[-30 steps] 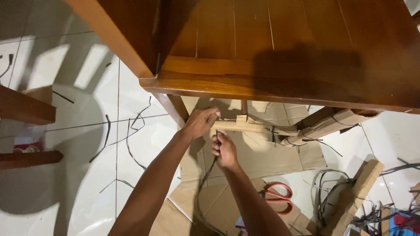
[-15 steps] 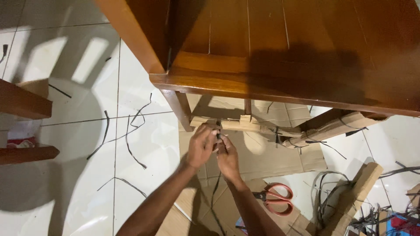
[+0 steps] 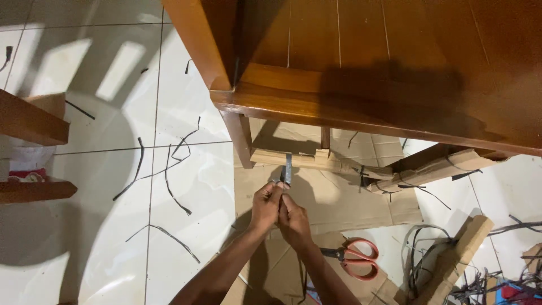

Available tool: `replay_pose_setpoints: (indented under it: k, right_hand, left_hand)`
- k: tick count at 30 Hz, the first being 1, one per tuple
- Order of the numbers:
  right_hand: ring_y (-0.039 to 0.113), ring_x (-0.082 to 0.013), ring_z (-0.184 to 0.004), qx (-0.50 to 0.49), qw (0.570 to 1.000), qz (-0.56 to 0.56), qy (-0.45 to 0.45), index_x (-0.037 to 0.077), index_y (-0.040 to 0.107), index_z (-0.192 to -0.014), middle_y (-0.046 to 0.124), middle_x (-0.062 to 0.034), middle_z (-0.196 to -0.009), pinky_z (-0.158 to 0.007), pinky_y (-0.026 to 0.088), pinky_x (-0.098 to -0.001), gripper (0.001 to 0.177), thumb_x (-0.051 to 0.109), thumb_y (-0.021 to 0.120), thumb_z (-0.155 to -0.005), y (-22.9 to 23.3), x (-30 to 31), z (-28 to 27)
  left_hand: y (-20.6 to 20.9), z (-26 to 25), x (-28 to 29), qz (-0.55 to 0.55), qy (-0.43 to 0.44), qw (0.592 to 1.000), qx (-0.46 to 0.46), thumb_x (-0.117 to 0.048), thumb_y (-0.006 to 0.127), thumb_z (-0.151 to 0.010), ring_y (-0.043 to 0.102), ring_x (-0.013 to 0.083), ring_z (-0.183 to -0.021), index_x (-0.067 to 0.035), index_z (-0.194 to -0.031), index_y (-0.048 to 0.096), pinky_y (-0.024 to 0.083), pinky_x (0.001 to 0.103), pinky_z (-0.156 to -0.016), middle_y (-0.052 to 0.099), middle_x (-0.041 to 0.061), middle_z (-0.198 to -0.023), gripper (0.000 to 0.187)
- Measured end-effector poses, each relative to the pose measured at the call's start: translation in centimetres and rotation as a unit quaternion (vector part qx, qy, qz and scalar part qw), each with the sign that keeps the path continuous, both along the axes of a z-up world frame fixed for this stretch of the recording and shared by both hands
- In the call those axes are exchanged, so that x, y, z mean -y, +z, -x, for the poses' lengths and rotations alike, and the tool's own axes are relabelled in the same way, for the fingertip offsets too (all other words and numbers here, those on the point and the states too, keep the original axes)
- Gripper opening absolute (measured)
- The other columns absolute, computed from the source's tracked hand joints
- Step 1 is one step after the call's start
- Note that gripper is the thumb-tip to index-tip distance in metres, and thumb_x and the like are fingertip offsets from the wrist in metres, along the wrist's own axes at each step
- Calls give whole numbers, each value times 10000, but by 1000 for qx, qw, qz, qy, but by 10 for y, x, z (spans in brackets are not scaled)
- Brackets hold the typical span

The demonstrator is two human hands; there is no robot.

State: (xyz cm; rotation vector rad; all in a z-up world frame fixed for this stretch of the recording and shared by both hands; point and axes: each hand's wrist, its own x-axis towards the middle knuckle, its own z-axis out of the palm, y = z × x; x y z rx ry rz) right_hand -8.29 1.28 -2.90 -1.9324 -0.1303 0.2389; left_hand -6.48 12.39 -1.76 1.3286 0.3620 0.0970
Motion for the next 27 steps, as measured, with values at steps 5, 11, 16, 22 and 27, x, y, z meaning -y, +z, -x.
replay_pose_setpoints:
  k: [5, 11, 16, 22, 27]
  right_hand:
    - [711, -312, -941, 5, 994, -15, -113, 82, 693, -1178, 724, -154, -1016, -854, 563, -465, 237, 104, 501, -1040, 15, 10, -20]
    - [657, -208, -781, -41, 990, -51, -126, 73, 743, -1126, 743, -114, -905, -712, 575, -392, 260, 293, 676, -1004, 60, -2, -49]
    - [618, -157, -672, -27, 988, -89, -127, 57, 740, -1052, 714, -94, -823, -622, 537, -309, 128, 137, 651, -1005, 14, -5, -64]
    - [656, -167, -759, -13, 988, -78, -134, 48, 694, -1116, 711, -98, -842, -717, 564, -332, 175, 188, 622, -1040, 37, -2, -52]
    - [676, -170, -672, 10, 988, -90, -126, 38, 714, -1185, 689, -115, -829, -645, 582, -311, 212, 130, 595, -1036, 31, 0, -59]
  left_hand:
    - [20, 3, -3, -44, 21, 999, -1, -137, 625, -1021, 418, 104, -562, -67, -822, 782, 373, 254, -550, 536, -15, -576, 263]
    - [-31, 7, 2, -68, 49, 996, 7, -124, 683, -994, 350, 68, -487, -108, -619, 646, 282, 234, -480, 464, -59, -489, 378]
    - [-15, 8, -7, -84, 17, 996, 3, -146, 654, -1013, 417, 99, -549, -86, -722, 700, 357, 259, -530, 520, -16, -545, 301]
    - [13, 17, -14, -80, 43, 996, -14, -205, 554, -1079, 591, 197, -828, 3, -934, 757, 484, 379, -757, 694, 129, -816, 324]
    - [16, 6, -18, -90, 48, 994, -37, -192, 467, -1096, 599, 205, -786, -5, -1015, 729, 529, 388, -779, 709, 112, -815, 332]
